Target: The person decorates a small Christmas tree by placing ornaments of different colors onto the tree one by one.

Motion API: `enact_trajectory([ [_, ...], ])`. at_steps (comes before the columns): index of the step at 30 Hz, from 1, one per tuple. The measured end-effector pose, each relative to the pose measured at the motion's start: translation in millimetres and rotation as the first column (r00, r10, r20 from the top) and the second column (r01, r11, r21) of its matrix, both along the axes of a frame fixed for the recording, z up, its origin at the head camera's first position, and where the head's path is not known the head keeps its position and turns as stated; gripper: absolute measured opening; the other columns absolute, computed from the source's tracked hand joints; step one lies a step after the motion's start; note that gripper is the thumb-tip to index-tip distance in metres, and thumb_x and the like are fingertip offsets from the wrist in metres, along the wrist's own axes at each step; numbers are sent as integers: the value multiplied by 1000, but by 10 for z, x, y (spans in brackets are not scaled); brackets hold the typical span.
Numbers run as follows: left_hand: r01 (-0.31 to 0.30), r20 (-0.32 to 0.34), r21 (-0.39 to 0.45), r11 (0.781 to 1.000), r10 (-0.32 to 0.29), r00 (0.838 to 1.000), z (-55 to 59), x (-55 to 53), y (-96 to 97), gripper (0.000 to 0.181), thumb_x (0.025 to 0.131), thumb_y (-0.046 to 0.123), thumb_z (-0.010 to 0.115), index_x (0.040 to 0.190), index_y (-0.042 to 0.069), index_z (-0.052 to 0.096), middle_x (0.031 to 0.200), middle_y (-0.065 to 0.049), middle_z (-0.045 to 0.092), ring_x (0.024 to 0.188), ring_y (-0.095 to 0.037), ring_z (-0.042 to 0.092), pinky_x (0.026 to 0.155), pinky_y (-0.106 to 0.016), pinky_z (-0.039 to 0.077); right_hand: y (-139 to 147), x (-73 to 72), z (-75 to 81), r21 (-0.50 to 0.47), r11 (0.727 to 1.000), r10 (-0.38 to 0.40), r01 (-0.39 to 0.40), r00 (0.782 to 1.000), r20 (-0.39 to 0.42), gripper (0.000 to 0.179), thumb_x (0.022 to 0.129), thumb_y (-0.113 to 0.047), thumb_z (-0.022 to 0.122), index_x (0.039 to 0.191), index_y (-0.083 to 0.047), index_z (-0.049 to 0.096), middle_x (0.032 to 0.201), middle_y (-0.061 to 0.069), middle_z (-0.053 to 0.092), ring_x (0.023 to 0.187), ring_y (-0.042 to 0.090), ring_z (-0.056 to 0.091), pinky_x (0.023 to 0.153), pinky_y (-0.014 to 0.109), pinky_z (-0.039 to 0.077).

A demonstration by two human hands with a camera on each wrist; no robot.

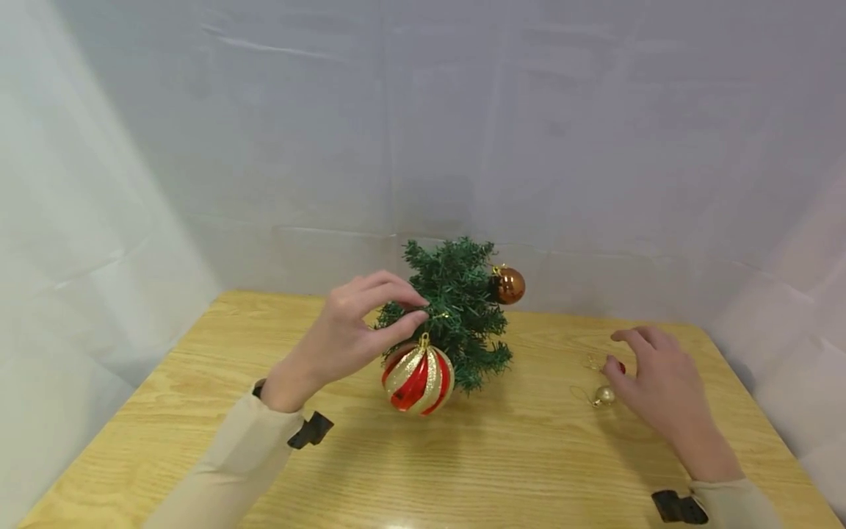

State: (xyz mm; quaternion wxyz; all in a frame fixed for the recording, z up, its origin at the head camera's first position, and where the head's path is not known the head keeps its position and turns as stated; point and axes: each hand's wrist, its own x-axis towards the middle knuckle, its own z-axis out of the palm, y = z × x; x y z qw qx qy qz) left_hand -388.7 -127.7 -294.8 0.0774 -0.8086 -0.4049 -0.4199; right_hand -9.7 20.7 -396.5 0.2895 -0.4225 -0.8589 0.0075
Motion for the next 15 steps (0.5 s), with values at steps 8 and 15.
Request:
enact_trajectory([
  [8,-33,-63,81,996,38,997,-12,64,18,14,91,19,78,104,13,77,100,1,75,91,-11,69,76,-30,45,129,280,-156,-115,993,-25,32,998,60,32,91,-19,71,116,0,67,122,33,58,97,51,58,69,60,48],
  [15,-38,-132,183,982,63,989,-8,161,35,13,91,21,78,102,15,79,96,4,76,86,-7,69,74,-28,46,196,475,-251,-174,982,-53,80,987,153,35,90,-18,70,116,5,67,119,39,57,94,53,59,69,60,48],
])
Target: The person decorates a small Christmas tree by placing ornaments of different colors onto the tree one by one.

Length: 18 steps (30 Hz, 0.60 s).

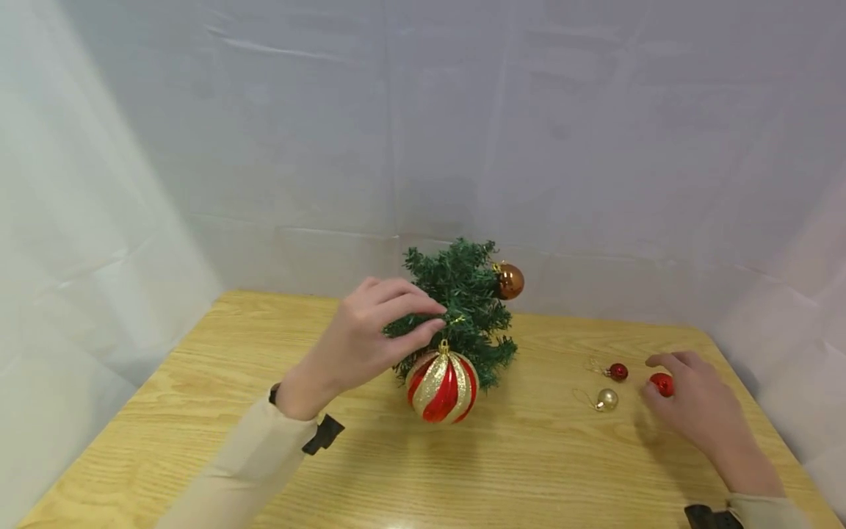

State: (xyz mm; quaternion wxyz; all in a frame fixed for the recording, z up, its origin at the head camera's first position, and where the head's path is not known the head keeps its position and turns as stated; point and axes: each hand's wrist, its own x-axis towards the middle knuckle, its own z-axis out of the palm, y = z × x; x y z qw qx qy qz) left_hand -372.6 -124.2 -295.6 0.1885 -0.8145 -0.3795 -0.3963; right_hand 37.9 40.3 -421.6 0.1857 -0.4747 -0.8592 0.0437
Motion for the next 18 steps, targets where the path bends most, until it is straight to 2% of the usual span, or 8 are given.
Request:
enact_trajectory([
  [2,22,-22,26,999,-22,1000,0,-15,32,12,91,22,78,101,15,79,95,5,76,85,-7,69,73,-28,45,-75,35,-28,0,1000,-22,22,1000,14,35,89,-17,71,115,6,67,118,40,57,95,54,59,70,61,48],
  [6,2,-53,80,997,2,999,-1,38,48,11,92,23,77,100,16,80,93,6,76,83,-6,69,73,-28,46,-21,102,-68,29,999,13,-15,998,54,38,85,-13,75,115,7,67,116,41,58,94,56,60,72,63,50],
  [9,-21,-87,125,992,32,996,7,84,58,11,93,25,76,100,17,80,93,7,76,83,-5,70,76,-27,48,17,150,-110,61,997,44,-52,992,121,42,81,-12,79,117,7,67,115,40,59,94,58,60,72,63,52],
  [12,-50,-133,180,982,75,988,12,129,65,12,95,26,73,100,18,80,92,8,76,84,-6,70,77,-27,50,42,183,-164,117,988,82,-102,982,169,45,76,-12,83,115,4,68,112,36,61,88,53,62,65,58,53],
  [15,-73,-159,221,972,110,981,8,172,76,12,95,28,72,100,19,80,91,9,76,84,-6,70,76,-26,51,58,198,-206,145,979,112,-143,972,205,45,73,-11,84,114,0,70,110,29,62,82,46,62,56,47,51],
  [18,-90,-162,239,967,132,978,2,210,86,13,96,29,71,100,21,80,90,10,76,83,-5,70,76,-26,51,78,196,-229,120,980,129,-162,962,242,44,75,-7,83,116,-2,70,113,28,62,85,47,61,54,43,50],
])
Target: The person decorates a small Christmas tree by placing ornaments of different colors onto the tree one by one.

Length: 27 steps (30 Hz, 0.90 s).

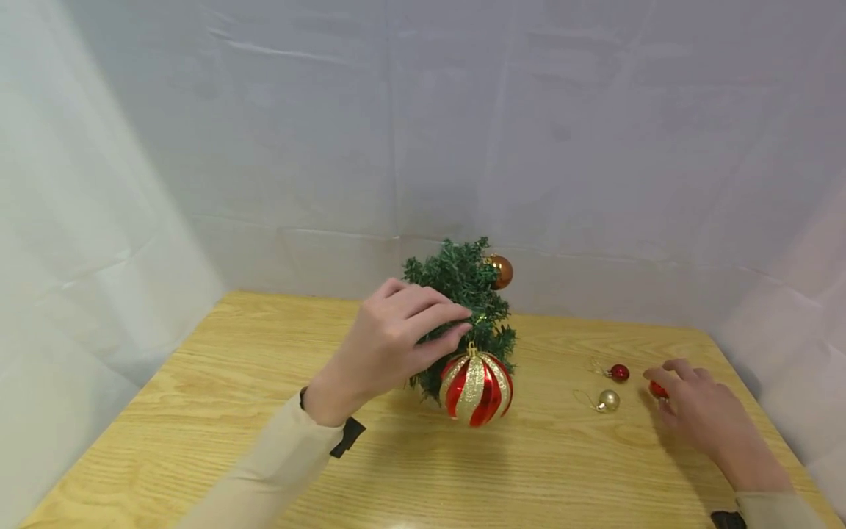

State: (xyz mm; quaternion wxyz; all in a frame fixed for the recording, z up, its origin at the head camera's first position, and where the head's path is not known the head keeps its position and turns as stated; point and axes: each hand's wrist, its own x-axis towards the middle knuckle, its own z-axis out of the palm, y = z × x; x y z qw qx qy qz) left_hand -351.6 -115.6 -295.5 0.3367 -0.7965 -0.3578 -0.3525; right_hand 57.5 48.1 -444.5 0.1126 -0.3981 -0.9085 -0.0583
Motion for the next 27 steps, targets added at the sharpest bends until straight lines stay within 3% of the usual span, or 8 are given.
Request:
enact_trajectory([
  [4,-18,0,0,1000,18,1000,-16,45,5,13,97,29,70,100,22,80,90,11,76,82,-4,70,77,-26,51,38,-6,-19,-16,1000,18,-17,998,53,40,76,-3,80,115,-4,71,114,26,62,87,46,62,58,48,53],
  [13,-38,9,26,999,38,999,-36,127,40,14,98,28,68,98,23,81,89,12,76,78,-4,69,76,-25,50,118,2,-75,4,997,79,-80,990,113,31,78,3,79,105,-12,75,112,20,63,82,36,62,56,47,52],
  [20,-56,9,43,998,56,998,-39,201,59,16,98,27,66,100,23,81,89,12,76,76,-4,69,71,-25,49,154,1,-102,-37,994,111,-107,987,118,40,71,9,85,101,-15,76,105,13,63,81,31,60,70,51,56],
  [27,-166,-13,100,981,169,986,-58,350,92,22,102,28,58,102,25,80,89,12,76,74,-5,69,67,-24,49,148,34,-100,-33,995,93,-89,986,139,34,74,7,83,99,-14,76,98,11,63,78,30,60,66,47,56],
])
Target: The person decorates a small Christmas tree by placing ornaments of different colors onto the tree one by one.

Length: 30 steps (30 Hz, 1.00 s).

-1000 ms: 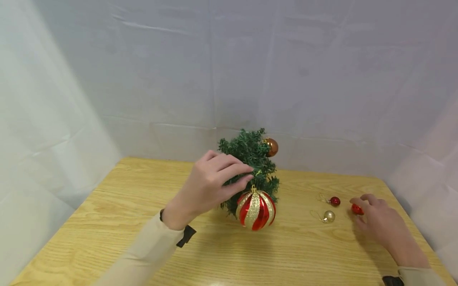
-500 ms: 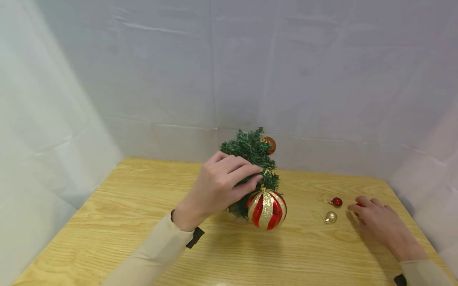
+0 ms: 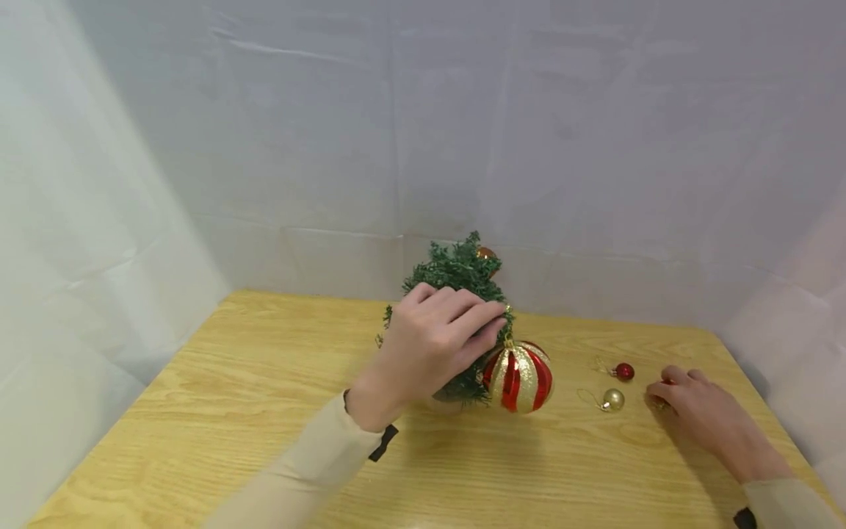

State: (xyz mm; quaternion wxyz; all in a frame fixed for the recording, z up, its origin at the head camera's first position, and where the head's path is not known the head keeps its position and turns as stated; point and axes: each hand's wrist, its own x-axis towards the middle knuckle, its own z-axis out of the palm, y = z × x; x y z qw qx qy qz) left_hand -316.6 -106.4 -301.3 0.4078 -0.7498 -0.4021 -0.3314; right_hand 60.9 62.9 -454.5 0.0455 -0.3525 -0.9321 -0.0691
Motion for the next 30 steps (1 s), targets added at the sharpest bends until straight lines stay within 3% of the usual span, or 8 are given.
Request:
enact_trajectory([
  [7,-94,-8,61,994,95,995,-45,137,34,23,101,25,56,95,26,78,85,12,75,69,-4,67,65,-23,50,-36,64,-33,5,1000,8,-8,1000,-1,32,77,5,81,98,-18,75,93,4,60,73,19,55,61,38,51],
  [16,-179,24,109,978,177,984,-68,272,56,22,101,23,55,92,26,75,84,12,75,71,-5,70,61,-23,48,-88,115,-65,82,996,49,-41,995,-90,36,67,5,87,96,-16,77,89,-1,61,67,11,49,54,27,42],
  [24,-222,72,120,968,215,974,-103,377,98,24,101,24,55,91,27,76,84,13,75,70,-5,69,59,-23,47,-154,61,68,65,998,11,-3,993,-115,39,67,0,88,101,-10,75,98,13,66,71,19,61,53,28,47],
  [27,-234,95,112,966,225,970,-111,415,104,24,102,24,55,91,27,76,84,13,74,70,-6,69,59,-24,47,-192,19,106,100,995,38,-20,983,-182,43,64,0,90,102,-10,75,99,13,65,70,20,60,52,26,45],
  [30,-244,108,102,964,233,967,-115,430,100,23,102,24,55,91,27,76,84,13,74,70,-6,68,59,-24,47,-240,-44,142,147,988,80,-41,958,-274,49,59,2,91,103,-10,74,101,13,64,68,22,60,52,25,44],
])
